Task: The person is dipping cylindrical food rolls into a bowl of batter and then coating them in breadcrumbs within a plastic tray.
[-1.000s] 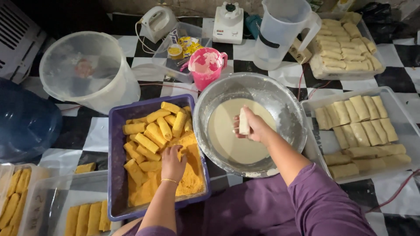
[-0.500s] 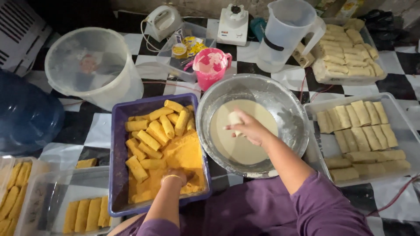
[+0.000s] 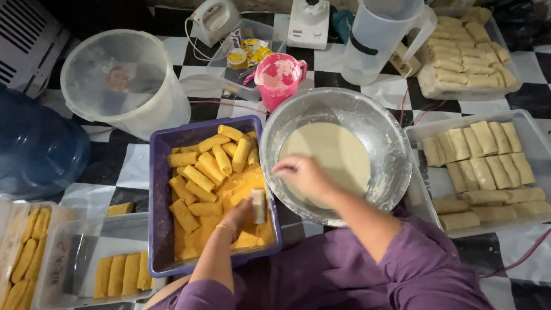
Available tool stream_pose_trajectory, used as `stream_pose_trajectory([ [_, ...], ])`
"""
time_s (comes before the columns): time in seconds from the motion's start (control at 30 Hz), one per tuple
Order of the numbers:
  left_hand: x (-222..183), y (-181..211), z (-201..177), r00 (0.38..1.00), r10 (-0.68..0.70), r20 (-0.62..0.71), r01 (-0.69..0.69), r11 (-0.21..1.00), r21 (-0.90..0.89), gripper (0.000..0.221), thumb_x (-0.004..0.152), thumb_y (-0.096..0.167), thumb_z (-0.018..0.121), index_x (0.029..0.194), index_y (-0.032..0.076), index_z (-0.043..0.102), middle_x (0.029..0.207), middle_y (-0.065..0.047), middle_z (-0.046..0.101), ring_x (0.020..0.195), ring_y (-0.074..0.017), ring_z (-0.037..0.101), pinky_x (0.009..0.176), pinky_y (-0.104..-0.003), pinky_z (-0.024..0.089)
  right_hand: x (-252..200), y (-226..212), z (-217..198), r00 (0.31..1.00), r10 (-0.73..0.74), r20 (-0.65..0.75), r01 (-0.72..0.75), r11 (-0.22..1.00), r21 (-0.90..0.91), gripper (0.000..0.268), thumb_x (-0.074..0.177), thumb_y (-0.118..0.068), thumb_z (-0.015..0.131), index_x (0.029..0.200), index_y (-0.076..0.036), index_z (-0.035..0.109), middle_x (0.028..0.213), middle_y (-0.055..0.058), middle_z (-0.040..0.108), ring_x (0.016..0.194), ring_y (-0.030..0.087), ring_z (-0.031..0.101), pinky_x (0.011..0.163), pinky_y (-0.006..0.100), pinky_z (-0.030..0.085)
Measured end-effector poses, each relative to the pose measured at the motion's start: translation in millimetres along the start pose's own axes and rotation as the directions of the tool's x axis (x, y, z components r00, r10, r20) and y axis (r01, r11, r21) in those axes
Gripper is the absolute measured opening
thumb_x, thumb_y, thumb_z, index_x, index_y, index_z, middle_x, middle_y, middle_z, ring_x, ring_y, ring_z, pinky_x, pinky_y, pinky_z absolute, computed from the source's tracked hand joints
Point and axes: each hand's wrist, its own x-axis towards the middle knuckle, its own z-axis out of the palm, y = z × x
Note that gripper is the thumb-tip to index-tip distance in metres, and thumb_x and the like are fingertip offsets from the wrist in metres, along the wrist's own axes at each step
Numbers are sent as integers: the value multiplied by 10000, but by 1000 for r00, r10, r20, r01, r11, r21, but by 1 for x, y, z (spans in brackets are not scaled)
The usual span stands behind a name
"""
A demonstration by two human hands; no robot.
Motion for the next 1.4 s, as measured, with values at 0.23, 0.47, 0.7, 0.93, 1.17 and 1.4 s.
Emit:
stream_pose_trajectory([
  [0.23,-12,-11,-8,945,-82,-318,141,976,168,339,876,61,589,1210,3,590,1104,-219,693,990,-379,695,870,-427,591,-30,113,-195,697,306,-648,-31,916,400,327,986,-207,681,1278,-66,645,1062,43,701,898,107,647,856,231,548],
  [0.47,-33,1,-40,962,-169,-214,247,874,418,439,1074,365,378,1139,74,700,1046,-159,721,863,-279,727,792,-396,616,-110,277,-240,337,749,-571,-772,567,288,305,1013,-320,500,1134,-121,698,801,74,631,622,236,495,504,390,381],
  [0.7,-53,35,-34,948,-291,-128,231,909,-347,519,1006,404,478,1338,21,590,1259,-113,617,1105,-233,556,986,-348,443,-75,317,-221,411,892,-189,-900,430,76,601,954,-357,648,1360,86,628,1252,318,672,1073,452,650,900,550,529],
  [0.93,-10,-18,-14,983,105,-149,-74,978,196,780,814,198,668,1527,64,380,1373,-231,577,1197,-379,628,1003,-389,535,-87,339,-222,604,743,-288,-771,636,24,478,990,-268,598,1365,24,648,1266,256,681,1113,390,627,956,496,486],
  [1.17,-40,28,-12,959,-260,-111,249,963,-106,359,864,347,774,1010,22,726,933,-101,751,817,-200,703,760,-291,579,-92,317,-222,499,803,-325,-845,534,22,505,1052,-293,533,1327,121,619,1205,348,663,1031,471,633,869,553,503],
  [1.4,-32,18,-31,908,-180,-378,-59,839,-541,511,866,52,654,1348,73,489,935,-104,678,729,-185,608,646,-283,493,-162,476,-283,528,591,-610,-841,462,-280,819,748,-358,811,1413,38,545,1302,213,668,1118,330,679,966,428,527],
])
